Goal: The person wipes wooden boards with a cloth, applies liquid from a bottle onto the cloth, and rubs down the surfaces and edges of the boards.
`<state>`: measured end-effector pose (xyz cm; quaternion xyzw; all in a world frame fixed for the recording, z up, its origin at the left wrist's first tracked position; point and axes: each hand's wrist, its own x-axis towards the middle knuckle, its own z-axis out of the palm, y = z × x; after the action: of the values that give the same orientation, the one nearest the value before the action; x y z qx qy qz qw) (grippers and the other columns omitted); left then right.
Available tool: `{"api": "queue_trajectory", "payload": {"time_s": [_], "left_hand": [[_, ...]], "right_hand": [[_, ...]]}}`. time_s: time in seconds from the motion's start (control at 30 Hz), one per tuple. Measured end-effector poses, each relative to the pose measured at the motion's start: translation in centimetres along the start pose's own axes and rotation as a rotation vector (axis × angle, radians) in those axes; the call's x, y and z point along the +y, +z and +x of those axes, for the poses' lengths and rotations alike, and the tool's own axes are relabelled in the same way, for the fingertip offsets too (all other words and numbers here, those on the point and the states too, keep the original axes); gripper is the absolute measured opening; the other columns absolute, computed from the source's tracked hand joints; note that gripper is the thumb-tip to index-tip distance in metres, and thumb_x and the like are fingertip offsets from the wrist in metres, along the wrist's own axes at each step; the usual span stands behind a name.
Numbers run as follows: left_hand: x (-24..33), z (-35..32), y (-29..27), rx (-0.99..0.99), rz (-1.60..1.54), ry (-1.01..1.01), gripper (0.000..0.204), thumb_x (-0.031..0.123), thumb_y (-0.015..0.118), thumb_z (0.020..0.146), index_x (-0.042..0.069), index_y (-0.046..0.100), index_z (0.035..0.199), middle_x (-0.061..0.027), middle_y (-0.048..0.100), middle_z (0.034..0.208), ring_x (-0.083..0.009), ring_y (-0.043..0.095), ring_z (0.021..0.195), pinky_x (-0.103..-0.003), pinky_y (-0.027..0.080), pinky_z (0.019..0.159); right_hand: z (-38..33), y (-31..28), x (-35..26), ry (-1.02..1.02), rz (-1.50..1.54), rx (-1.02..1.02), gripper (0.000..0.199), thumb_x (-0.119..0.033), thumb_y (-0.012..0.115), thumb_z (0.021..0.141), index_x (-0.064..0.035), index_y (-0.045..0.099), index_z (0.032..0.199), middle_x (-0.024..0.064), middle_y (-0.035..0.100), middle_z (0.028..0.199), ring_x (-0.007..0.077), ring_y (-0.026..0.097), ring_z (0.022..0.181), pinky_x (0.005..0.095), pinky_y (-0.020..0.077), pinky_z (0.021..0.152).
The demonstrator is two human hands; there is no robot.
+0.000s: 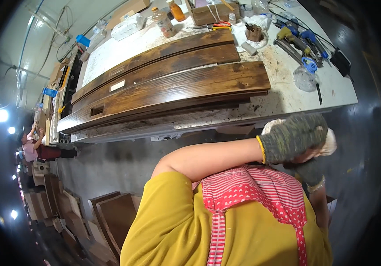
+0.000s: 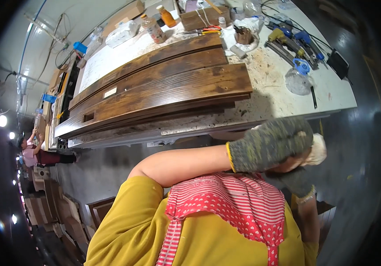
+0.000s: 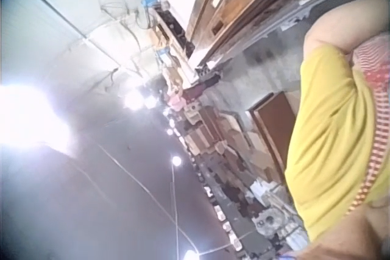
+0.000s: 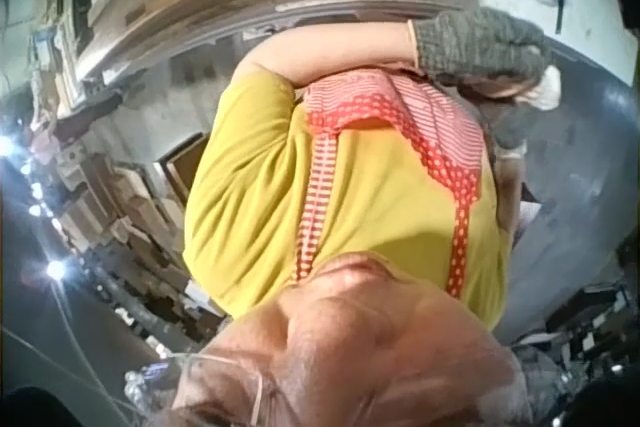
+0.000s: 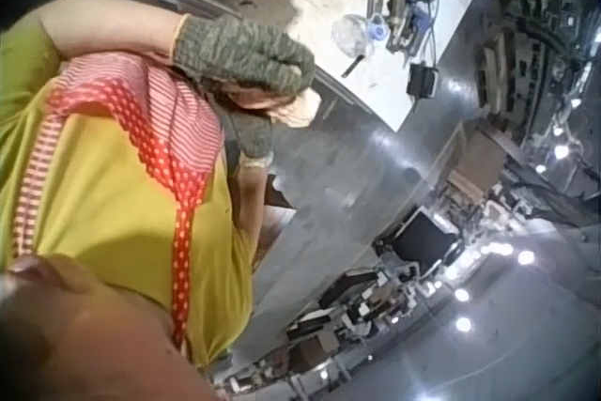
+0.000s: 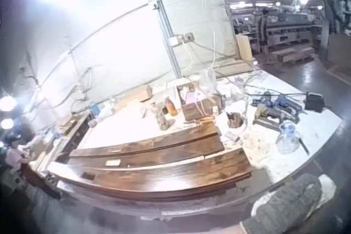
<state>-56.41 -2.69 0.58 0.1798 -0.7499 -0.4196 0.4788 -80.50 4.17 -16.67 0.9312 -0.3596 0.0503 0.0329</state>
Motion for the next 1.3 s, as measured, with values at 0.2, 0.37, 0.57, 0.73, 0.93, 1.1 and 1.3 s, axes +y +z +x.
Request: {"api": "queue_trajectory", "payload": {"time_s": [0.2, 0.37, 0.57, 0.73, 0.93, 1.1, 1.3], "left_hand": [[0.2, -2.0, -8.3, 0.287, -0.085, -0.363, 0.027, 0.017, 0.057, 0.098, 0.004, 0.059, 0.121, -0.0073, 0.061, 0.101, -0.0139, 0.062, 0.086, -0.027, 0.052, 0.074], [1.4, -4.5, -11.2, -0.376, 1.025, -0.424, 0.046, 0.016, 0.069, 0.082, 0.009, 0.056, 0.126, -0.0155, 0.06, 0.114, -0.036, 0.06, 0.102, -0.04, 0.053, 0.081], [0.2, -3.1, -4.2, -0.239, 0.355, -0.355, 0.085, 0.037, 0.079, 0.078, 0.005, 0.037, 0.145, -0.0176, 0.048, 0.141, -0.0309, 0.051, 0.125, -0.04, 0.041, 0.105], [-5.5, -4.8, 2.4, -0.136, 0.002, -0.321, 0.058, 0.026, 0.072, 0.085, 0.004, 0.051, 0.135, -0.0203, 0.05, 0.136, -0.035, 0.052, 0.123, -0.039, 0.042, 0.104], [-4.7, -4.6, -2.7, 0.056, 0.202, -0.121, 0.055, 0.028, 0.069, 0.085, 0.0, 0.053, 0.13, -0.0202, 0.047, 0.138, -0.0352, 0.044, 0.128, -0.042, 0.034, 0.108], [-4.0, -4.1, -0.3, -0.007, 0.417, 0.086, 0.052, 0.034, 0.068, 0.079, 0.008, 0.059, 0.123, -0.0218, 0.043, 0.14, -0.0463, 0.039, 0.129, -0.055, 0.032, 0.108], [-0.2, -5.3, -6.0, -0.224, 0.589, 0.009, 0.048, 0.032, 0.07, 0.08, 0.008, 0.06, 0.12, -0.0177, 0.044, 0.141, -0.0435, 0.04, 0.131, -0.053, 0.035, 0.107]], "right_hand": [[3.0, -13.1, 2.7, 0.167, 0.166, 0.267, 0.028, -0.015, 0.065, 0.086, -0.0037, 0.063, 0.112, 0.0132, 0.067, 0.111, 0.0257, 0.067, 0.093, 0.0375, 0.0532, 0.079], [1.4, -13.9, 5.2, 0.767, 1.38, 0.95, 0.038, -0.01, 0.064, 0.086, -0.0011, 0.059, 0.123, 0.0164, 0.063, 0.121, 0.032, 0.058, 0.116, 0.0418, 0.0447, 0.099], [5.6, -16.9, 1.1, 0.614, 2.287, 0.877, 0.039, -0.022, 0.059, 0.096, -0.0069, 0.05, 0.132, 0.0103, 0.058, 0.129, 0.0247, 0.056, 0.12, 0.0411, 0.0443, 0.105], [5.4, -16.4, -0.1, 0.583, 1.8, 0.926, 0.043, -0.029, 0.058, 0.097, -0.0051, 0.048, 0.132, 0.0092, 0.058, 0.125, 0.0225, 0.055, 0.119, 0.0414, 0.0466, 0.102], [-8.7, -10.5, 7.0, 0.72, 0.579, -0.013, 0.06, -0.026, 0.066, 0.089, -0.0038, 0.044, 0.141, 0.0122, 0.052, 0.136, 0.0236, 0.049, 0.127, 0.0389, 0.0375, 0.109], [2.5, -14.7, 0.0, 0.011, 1.795, 0.404, 0.092, -0.059, 0.063, 0.084, -0.002, 0.029, 0.148, 0.0143, 0.042, 0.146, 0.0309, 0.044, 0.132, 0.0426, 0.0374, 0.109], [7.6, -2.8, -5.7, 0.934, 1.763, 0.616, 0.046, -0.029, 0.047, 0.1, -0.0009, 0.043, 0.137, 0.0127, 0.057, 0.124, 0.0203, 0.059, 0.101, 0.0307, 0.0519, 0.084]]}}
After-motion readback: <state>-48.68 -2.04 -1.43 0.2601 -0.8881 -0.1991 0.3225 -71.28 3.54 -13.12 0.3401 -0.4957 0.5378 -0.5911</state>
